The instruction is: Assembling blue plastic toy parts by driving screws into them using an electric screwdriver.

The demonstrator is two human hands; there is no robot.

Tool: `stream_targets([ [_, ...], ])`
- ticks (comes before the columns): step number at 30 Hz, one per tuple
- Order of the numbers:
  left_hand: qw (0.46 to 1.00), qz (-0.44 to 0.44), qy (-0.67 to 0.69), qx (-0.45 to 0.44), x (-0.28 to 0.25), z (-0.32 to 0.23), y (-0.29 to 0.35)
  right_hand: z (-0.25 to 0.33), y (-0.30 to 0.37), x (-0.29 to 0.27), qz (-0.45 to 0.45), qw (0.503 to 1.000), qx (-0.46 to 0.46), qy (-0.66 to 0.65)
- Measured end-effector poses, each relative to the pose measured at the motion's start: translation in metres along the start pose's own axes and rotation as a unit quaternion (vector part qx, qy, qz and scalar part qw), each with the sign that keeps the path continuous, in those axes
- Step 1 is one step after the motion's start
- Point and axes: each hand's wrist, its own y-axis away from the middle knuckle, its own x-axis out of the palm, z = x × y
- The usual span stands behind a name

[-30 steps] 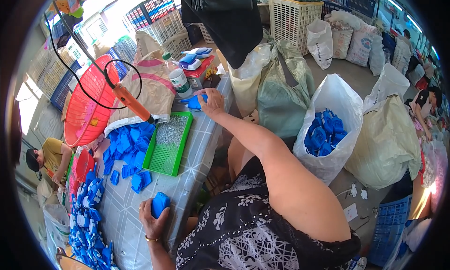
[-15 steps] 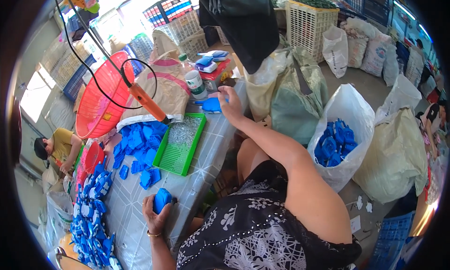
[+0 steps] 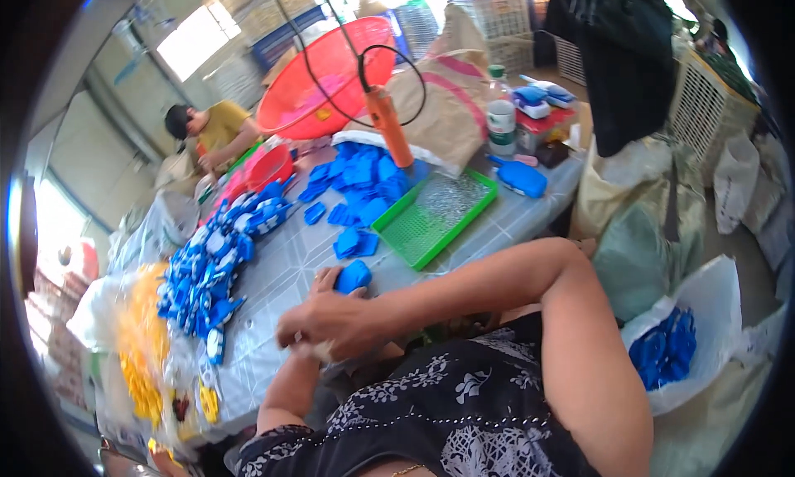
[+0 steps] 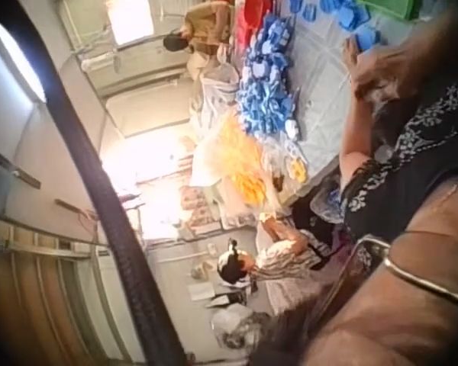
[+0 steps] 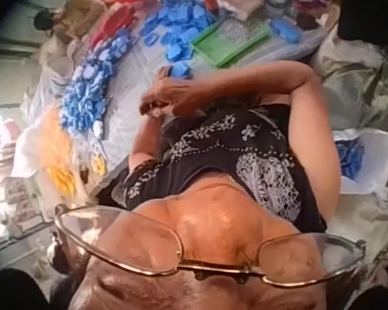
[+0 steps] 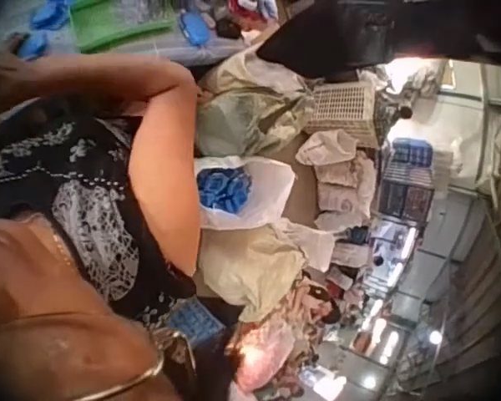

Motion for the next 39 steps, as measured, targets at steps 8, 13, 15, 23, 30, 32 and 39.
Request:
stream_targets([
  [8, 0.993, 0.076, -0.019, -0.085, -0.011, 0.007, 0.001, 0.097, -0.082, 0.097, 0.284, 0.954, -0.069, -0.074],
  [13, 0.994, 0.073, -0.022, -0.076, -0.005, 0.007, -0.003, 0.115, -0.078, 0.089, 0.295, 0.952, -0.072, -0.034],
  [15, 0.995, 0.069, -0.026, -0.072, -0.008, 0.006, -0.002, 0.119, -0.079, 0.089, 0.267, 0.960, -0.082, -0.015],
  [23, 0.995, 0.055, -0.058, -0.055, 0.003, 0.016, 0.000, 0.133, -0.079, 0.079, 0.295, 0.954, -0.043, -0.006],
  [30, 0.993, 0.057, -0.083, -0.066, 0.002, 0.006, 0.001, 0.147, -0.081, 0.103, 0.288, 0.940, -0.154, 0.103],
  [32, 0.994, 0.059, -0.074, -0.063, -0.003, -0.010, -0.001, 0.156, -0.089, 0.104, 0.332, 0.892, -0.168, 0.257],
  [39, 0.993, 0.058, -0.086, -0.050, -0.004, -0.002, 0.001, 0.197, -0.055, 0.093, 0.211, 0.963, -0.091, -0.138],
])
